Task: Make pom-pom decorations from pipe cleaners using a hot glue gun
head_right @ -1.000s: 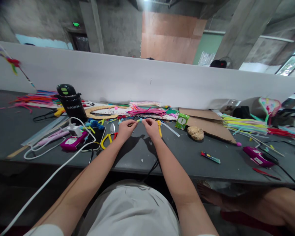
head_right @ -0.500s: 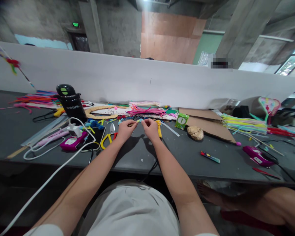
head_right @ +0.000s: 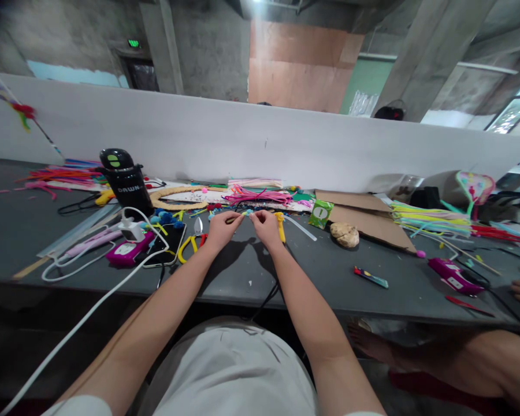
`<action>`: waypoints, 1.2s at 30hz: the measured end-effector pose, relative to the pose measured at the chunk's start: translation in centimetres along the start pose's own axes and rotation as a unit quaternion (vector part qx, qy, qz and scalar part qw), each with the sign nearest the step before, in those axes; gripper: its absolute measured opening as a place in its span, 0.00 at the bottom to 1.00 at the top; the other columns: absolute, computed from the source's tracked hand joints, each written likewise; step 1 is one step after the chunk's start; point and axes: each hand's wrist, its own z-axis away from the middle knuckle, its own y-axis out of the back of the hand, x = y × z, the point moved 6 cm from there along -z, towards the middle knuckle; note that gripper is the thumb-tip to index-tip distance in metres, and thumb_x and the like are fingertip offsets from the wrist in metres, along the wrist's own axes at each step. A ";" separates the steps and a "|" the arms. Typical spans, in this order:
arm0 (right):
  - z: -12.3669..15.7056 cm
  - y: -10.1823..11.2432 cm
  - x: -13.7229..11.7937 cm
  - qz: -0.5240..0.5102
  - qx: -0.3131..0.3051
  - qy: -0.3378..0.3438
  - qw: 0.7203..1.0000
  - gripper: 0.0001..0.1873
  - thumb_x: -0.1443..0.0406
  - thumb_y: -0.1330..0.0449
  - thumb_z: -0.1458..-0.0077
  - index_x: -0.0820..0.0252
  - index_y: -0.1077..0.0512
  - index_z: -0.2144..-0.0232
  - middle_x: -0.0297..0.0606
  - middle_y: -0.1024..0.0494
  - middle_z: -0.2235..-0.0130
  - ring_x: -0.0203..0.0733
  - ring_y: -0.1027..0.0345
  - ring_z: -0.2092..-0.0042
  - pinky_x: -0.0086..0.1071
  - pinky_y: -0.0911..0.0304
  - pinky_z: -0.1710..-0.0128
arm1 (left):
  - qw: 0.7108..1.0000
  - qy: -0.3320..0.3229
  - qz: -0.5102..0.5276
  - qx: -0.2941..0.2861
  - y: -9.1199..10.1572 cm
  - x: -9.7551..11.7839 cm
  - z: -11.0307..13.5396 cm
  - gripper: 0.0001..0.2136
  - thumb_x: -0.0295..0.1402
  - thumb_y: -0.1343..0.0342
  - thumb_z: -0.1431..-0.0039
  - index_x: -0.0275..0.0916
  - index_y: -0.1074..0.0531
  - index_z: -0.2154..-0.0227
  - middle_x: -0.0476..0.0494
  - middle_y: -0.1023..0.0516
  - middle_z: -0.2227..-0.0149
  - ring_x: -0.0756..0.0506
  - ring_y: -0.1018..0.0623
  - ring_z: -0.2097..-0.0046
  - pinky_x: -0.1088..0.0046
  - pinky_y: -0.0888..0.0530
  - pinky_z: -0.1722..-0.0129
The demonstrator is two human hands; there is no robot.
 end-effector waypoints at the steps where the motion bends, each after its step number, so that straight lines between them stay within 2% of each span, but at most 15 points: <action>1: 0.0 0.0 0.1 0.001 0.003 -0.003 1.000 0.18 0.51 0.40 0.51 0.61 0.28 0.75 0.37 0.26 0.75 0.38 0.36 0.74 0.32 0.41 0.72 | 1.000 0.000 0.000 0.001 0.0 0.0 0.0 0.08 0.36 0.42 0.44 0.39 0.21 0.70 0.46 0.19 0.69 0.47 0.21 0.67 0.75 0.27 0.65; 8: 0.0 0.0 -0.1 0.001 0.002 -0.013 1.000 0.19 0.50 0.41 0.52 0.61 0.28 0.75 0.36 0.27 0.76 0.37 0.38 0.74 0.31 0.42 0.73 | 1.000 0.003 0.015 -0.001 -0.1 -0.2 0.0 0.08 0.37 0.42 0.44 0.39 0.21 0.70 0.46 0.19 0.69 0.47 0.21 0.66 0.75 0.27 0.65; 19: -0.4 -0.3 1.0 -0.004 -0.035 -0.021 0.999 0.21 0.47 0.40 0.54 0.59 0.30 0.79 0.32 0.31 0.79 0.35 0.41 0.77 0.30 0.45 0.76 | 1.000 0.003 0.004 -0.001 -0.1 -0.2 0.0 0.09 0.38 0.42 0.44 0.39 0.21 0.70 0.45 0.18 0.68 0.46 0.21 0.65 0.72 0.26 0.63; 26: -0.1 0.9 0.1 0.015 0.014 -0.020 1.000 0.21 0.48 0.42 0.50 0.59 0.28 0.77 0.32 0.31 0.80 0.35 0.42 0.77 0.30 0.46 0.77 | 0.999 0.023 0.026 0.000 0.0 -0.2 0.0 0.10 0.39 0.42 0.44 0.38 0.21 0.70 0.45 0.19 0.69 0.46 0.21 0.67 0.73 0.26 0.65; 32: -0.3 1.5 -0.2 -0.019 0.060 -0.001 0.998 0.15 0.53 0.39 0.52 0.60 0.27 0.71 0.37 0.24 0.72 0.39 0.33 0.70 0.32 0.36 0.68 | 0.999 0.035 0.038 -0.005 0.0 -0.6 -0.1 0.11 0.40 0.43 0.44 0.38 0.22 0.71 0.44 0.19 0.70 0.47 0.22 0.67 0.74 0.27 0.66; 36: -0.5 1.0 0.6 -0.037 0.032 -0.006 0.999 0.20 0.53 0.37 0.54 0.60 0.25 0.62 0.41 0.21 0.63 0.42 0.27 0.63 0.34 0.32 0.62 | 0.997 0.043 0.058 -0.024 -0.3 -1.0 -0.2 0.11 0.39 0.43 0.44 0.37 0.22 0.72 0.44 0.20 0.72 0.47 0.22 0.69 0.74 0.27 0.68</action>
